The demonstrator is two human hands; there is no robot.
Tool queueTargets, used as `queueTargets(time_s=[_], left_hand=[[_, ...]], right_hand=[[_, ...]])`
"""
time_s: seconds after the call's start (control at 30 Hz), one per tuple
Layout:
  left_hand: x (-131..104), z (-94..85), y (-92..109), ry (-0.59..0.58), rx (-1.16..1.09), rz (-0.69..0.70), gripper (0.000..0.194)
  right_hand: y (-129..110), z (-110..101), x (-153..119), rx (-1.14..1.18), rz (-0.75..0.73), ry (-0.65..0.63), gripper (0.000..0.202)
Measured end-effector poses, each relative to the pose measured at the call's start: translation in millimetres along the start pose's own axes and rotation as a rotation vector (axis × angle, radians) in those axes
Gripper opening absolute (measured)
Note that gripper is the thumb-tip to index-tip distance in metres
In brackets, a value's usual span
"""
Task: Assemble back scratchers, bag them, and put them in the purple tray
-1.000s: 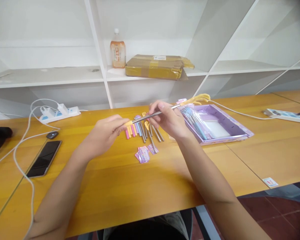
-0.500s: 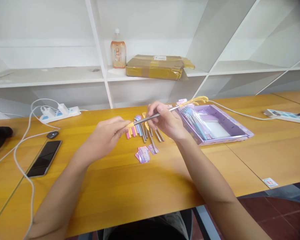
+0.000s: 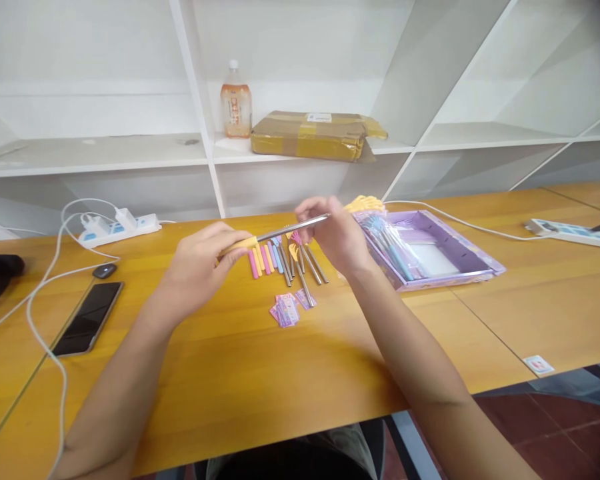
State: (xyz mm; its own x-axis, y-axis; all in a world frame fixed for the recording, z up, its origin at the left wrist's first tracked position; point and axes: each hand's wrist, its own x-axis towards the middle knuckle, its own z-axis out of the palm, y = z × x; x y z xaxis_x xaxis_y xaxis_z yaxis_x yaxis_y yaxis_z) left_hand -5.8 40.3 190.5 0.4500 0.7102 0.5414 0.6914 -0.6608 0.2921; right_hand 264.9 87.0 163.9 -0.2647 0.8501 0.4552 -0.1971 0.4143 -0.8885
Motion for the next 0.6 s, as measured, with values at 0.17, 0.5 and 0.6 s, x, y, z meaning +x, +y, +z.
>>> queueTargets(time_s=[0.17, 0.5, 0.6], left_hand=[[-2.3, 2.2, -3.6, -0.011, 0.034, 0.037, 0.031], [-5.2, 0.5, -2.5, -0.021, 0.055, 0.072, 0.031], [-4.8, -0.6, -1.2, -0.035, 0.039, 0.072, 0.03]], right_hand=[[0.2, -4.3, 5.4, 0.001, -0.031, 0.18, 0.057], [5.5, 2.2, 5.9, 0.127, -0.085, 0.101, 0.055], [5.6, 1.4, 5.3, 0.129, -0.094, 0.075, 0.054]])
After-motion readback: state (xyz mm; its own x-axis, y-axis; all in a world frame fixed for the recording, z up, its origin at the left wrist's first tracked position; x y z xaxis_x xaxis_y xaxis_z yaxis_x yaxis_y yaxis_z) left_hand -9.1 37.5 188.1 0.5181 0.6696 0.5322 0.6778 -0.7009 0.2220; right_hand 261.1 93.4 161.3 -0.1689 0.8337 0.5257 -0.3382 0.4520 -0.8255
